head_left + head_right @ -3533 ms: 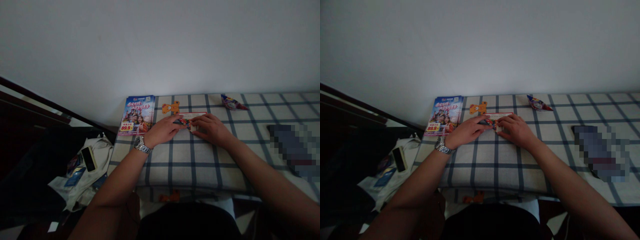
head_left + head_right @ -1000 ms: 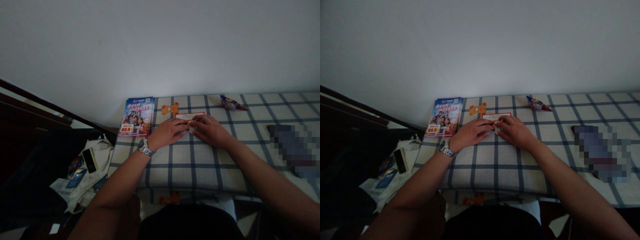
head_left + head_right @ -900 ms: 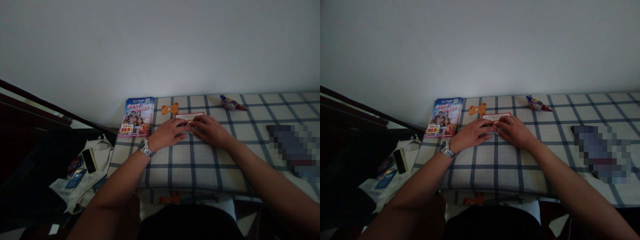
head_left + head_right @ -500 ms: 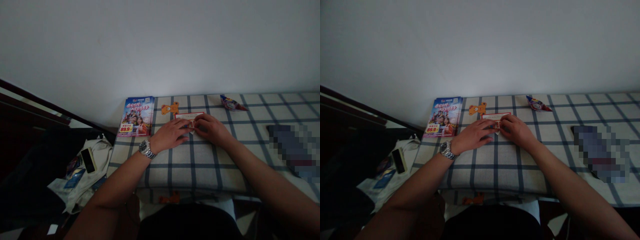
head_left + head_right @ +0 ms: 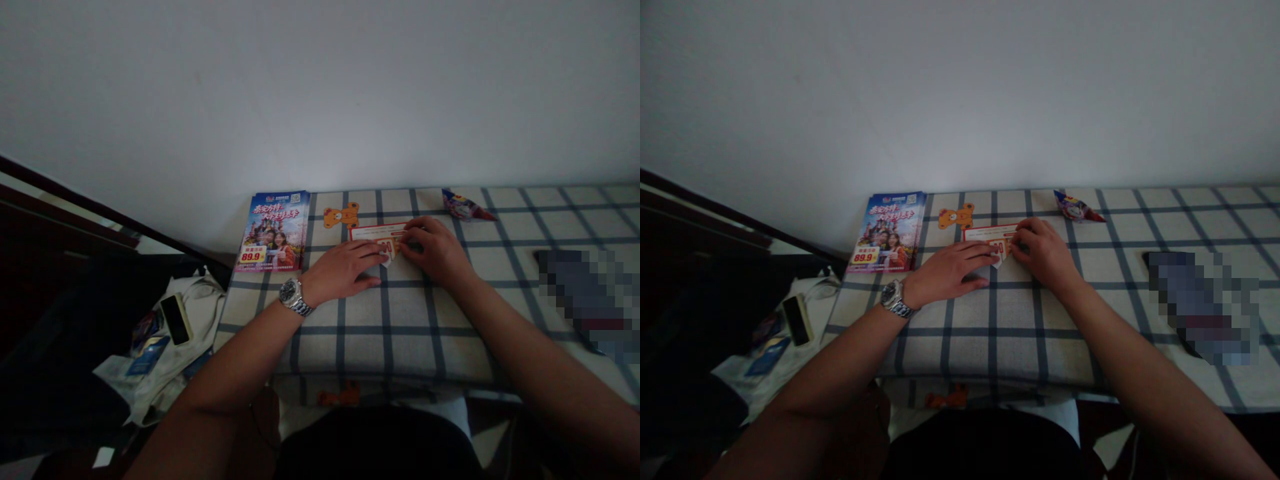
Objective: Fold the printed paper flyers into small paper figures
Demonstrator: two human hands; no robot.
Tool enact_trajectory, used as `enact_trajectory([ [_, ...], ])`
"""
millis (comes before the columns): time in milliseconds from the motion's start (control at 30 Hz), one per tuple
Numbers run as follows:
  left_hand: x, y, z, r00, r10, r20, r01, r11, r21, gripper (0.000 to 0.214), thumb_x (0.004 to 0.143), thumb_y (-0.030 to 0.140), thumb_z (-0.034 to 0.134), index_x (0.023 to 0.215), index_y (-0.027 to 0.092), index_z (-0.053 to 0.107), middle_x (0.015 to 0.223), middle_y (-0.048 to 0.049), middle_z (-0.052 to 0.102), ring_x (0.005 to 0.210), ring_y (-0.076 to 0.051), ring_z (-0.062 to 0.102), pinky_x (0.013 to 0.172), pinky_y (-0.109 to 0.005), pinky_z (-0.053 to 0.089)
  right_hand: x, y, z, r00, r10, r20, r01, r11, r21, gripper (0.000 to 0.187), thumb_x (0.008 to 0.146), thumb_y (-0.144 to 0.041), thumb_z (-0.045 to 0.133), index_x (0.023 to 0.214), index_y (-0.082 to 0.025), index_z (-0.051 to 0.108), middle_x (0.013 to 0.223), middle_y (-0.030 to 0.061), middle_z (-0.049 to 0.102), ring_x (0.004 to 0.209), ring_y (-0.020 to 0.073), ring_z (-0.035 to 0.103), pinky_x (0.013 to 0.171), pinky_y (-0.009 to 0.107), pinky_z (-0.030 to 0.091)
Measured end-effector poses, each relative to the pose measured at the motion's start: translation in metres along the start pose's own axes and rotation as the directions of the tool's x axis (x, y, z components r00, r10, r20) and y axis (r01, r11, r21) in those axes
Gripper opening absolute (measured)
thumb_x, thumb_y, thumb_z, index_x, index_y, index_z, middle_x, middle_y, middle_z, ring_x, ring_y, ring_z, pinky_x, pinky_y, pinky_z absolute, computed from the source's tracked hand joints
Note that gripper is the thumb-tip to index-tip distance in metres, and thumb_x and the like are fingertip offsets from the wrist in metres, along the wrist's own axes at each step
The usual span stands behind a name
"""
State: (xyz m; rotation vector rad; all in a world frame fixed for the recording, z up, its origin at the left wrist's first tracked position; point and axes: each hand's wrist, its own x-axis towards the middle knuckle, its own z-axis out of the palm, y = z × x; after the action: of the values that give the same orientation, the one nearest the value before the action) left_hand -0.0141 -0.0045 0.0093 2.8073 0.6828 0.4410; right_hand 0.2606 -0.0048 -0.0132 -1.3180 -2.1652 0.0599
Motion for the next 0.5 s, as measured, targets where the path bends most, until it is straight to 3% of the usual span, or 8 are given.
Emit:
enact_trajectory([
  [167,0.000,-0.002,0.001,1.000,0.005,0.008,-0.005,1.000,-0.003,0.047,0.105,0.044,0.061,0.147,0.024,0.058,0.153,-0.0093,0.057,0.146,-0.026,0.050,0.124,-0.047,0.043,0.004,0.008,-0.004,0.991,0.122,-0.055,-0.122,0.992,-0.012,0.007,0.093,-0.027,0.069,0.091,-0.021,0.072,0.107,0.0117,0.069,0.097,0.0302,0.067,0.088,0.048,0.057],
  [500,0.000,-0.002,0.004,1.000,0.002,-0.009,-0.002,1.000,-0.005,0.046,0.104,0.043,0.062,0.146,0.025,0.058,0.151,-0.0088,0.058,0.144,-0.026,0.050,0.122,-0.048,0.044,0.006,0.015,-0.001,0.982,0.171,-0.082,-0.173,0.985,-0.009,0.008,0.093,-0.025,0.066,0.086,-0.022,0.069,0.099,0.0111,0.069,0.092,0.0296,0.067,0.082,0.045,0.055],
])
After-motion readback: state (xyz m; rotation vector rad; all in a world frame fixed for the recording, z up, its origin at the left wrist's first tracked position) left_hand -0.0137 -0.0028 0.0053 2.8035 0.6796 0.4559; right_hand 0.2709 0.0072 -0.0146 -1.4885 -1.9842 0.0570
